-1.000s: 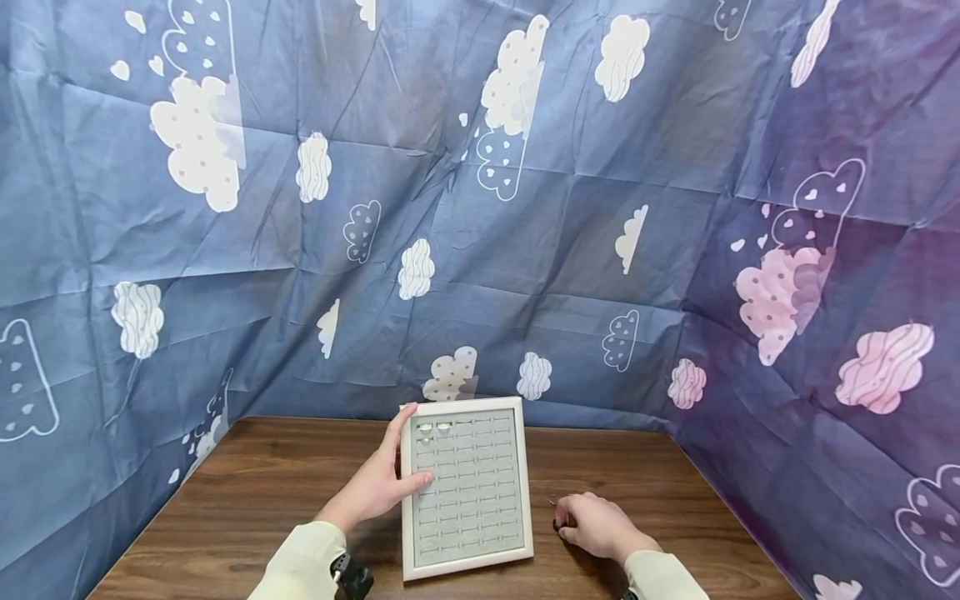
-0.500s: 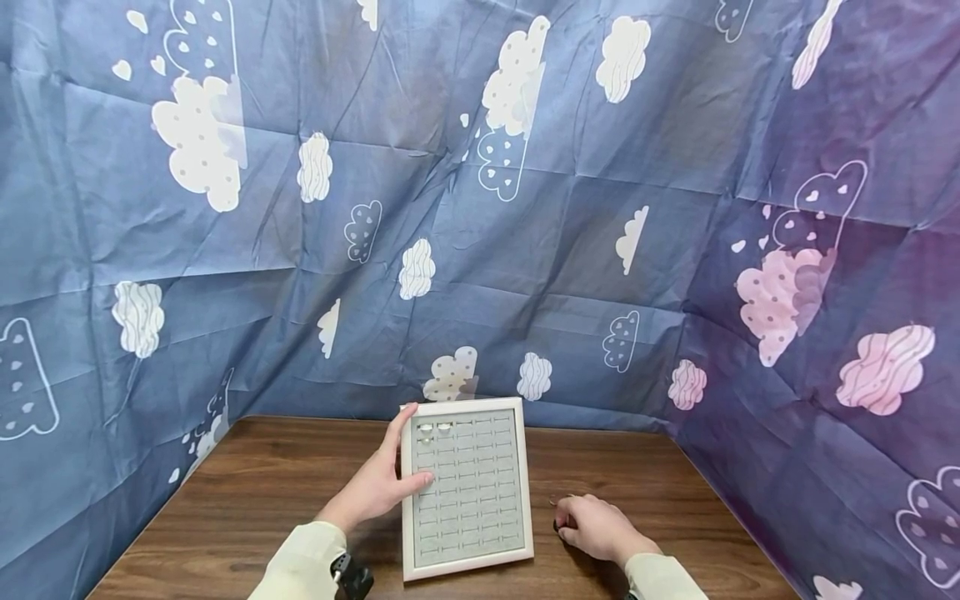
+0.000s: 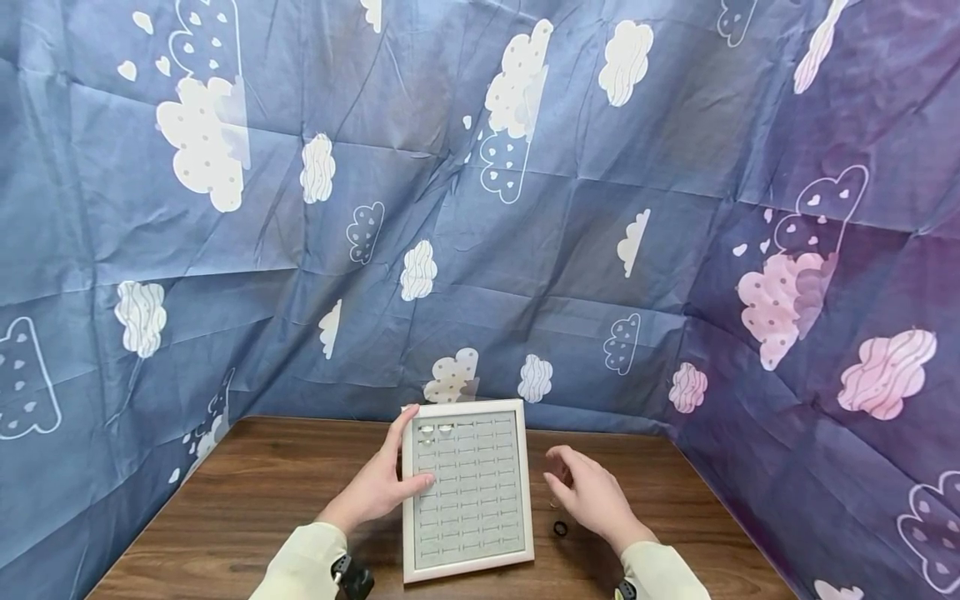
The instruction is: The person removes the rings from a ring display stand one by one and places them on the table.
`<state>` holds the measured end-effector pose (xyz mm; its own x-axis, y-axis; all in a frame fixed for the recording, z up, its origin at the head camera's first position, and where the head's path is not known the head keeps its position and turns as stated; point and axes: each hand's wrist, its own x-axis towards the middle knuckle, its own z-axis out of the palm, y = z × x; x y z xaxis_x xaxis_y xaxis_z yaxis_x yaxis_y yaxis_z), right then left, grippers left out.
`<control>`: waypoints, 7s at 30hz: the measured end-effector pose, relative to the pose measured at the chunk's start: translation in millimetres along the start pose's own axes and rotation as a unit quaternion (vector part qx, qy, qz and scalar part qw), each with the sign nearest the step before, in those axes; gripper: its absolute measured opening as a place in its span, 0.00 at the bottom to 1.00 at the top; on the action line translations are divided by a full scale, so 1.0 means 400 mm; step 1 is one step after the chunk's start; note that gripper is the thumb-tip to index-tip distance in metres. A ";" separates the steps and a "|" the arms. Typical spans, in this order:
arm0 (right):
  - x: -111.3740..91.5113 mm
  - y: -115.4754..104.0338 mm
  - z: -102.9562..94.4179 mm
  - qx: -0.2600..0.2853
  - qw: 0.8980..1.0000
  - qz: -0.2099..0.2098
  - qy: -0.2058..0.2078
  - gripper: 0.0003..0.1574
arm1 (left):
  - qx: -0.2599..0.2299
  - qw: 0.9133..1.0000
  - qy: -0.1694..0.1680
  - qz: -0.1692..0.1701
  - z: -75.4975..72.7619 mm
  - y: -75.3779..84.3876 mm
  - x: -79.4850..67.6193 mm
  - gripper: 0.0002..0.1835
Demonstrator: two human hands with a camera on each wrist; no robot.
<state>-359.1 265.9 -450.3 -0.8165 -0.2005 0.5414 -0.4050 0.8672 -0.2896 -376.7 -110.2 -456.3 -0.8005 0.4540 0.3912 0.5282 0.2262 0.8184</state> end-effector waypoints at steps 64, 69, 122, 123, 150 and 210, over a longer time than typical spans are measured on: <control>0.163 -0.361 0.110 -0.029 0.981 -0.148 0.125 0.09 | -0.011 1.000 -0.009 0.005 0.000 -0.007 -0.001 0.58; 0.165 -0.366 0.110 -0.048 0.979 -0.160 0.117 0.05 | -0.013 1.000 -0.007 0.004 -0.001 -0.009 -0.001 0.58; 0.119 -0.237 0.014 -0.012 0.982 -0.140 0.127 0.07 | 0.006 1.000 0.005 0.004 0.004 0.000 0.000 0.59; 0.118 -0.231 0.008 -0.013 0.982 -0.139 0.126 0.07 | 0.007 1.000 0.006 0.005 0.004 0.001 0.001 0.59; 0.063 -0.069 -0.078 -0.064 0.985 -0.091 0.135 0.08 | 0.002 1.000 0.003 -0.005 0.001 0.003 -0.003 0.59; -0.128 0.130 0.016 -0.115 0.981 0.039 -0.153 0.14 | 0.016 1.000 0.006 -0.003 0.003 0.003 -0.002 0.58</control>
<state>-341.0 318.5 -498.0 -0.9407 -0.2276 0.2517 -0.2628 0.9578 -0.1162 -374.9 -109.3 -456.1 -0.8068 0.4422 0.3919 0.5321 0.2554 0.8072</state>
